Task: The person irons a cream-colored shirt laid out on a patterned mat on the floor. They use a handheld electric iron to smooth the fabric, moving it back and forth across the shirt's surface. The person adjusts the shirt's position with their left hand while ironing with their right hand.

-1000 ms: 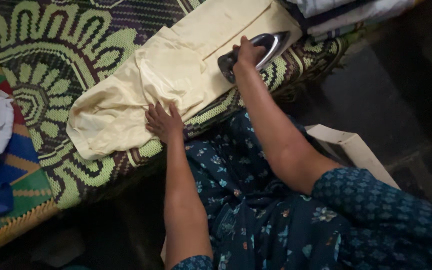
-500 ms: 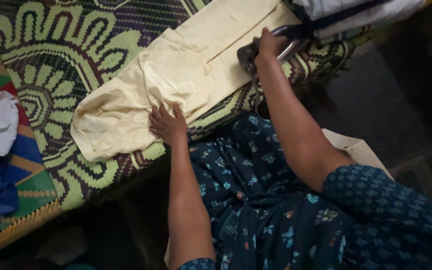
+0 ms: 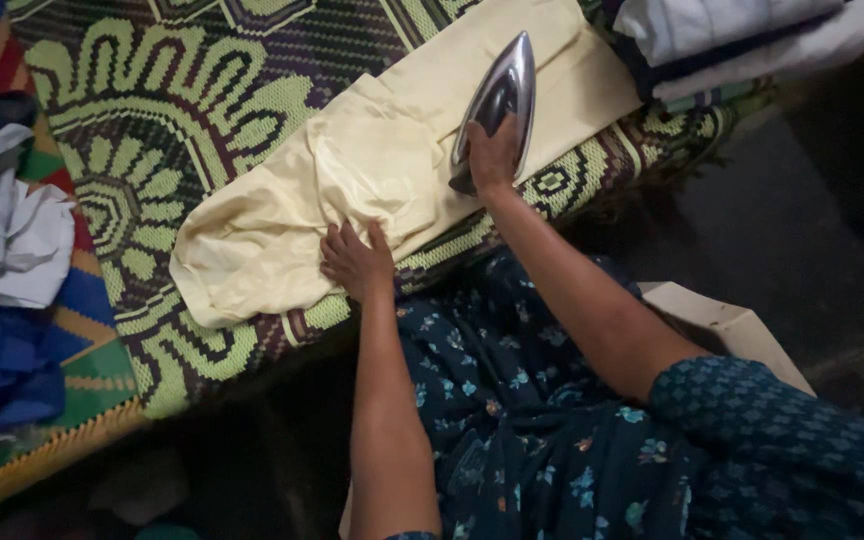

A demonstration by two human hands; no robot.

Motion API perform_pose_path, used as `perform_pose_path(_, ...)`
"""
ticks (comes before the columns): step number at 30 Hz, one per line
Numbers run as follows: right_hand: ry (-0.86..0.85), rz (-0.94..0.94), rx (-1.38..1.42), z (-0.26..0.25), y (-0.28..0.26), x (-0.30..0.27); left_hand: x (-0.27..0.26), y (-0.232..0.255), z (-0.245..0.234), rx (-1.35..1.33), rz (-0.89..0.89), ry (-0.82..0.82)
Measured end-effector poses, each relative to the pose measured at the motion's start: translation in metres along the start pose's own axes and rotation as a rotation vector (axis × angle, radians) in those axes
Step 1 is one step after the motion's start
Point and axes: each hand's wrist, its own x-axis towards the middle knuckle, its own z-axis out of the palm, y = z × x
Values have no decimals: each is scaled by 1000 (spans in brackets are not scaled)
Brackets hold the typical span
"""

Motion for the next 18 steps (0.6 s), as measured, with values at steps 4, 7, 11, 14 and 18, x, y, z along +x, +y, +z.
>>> perform_pose_path(4,46,45,132,2,6,24,-1,2,-2,-21,-16,-8)
perform_pose_path(7,81,157,194,-3,14,29,-1,1,-3,-27,-4,-10)
perform_pose_path(11,34,101,200,6,14,15,-1,0,1,-20,-25,-30)
perform_pose_path(14,-37,129,62,28,-1,8,-1,0,1,-38,-10,-6)
perform_pose_path(18,-84,239,34,59,0,21,-1,1,-3,-16,-18,-5)
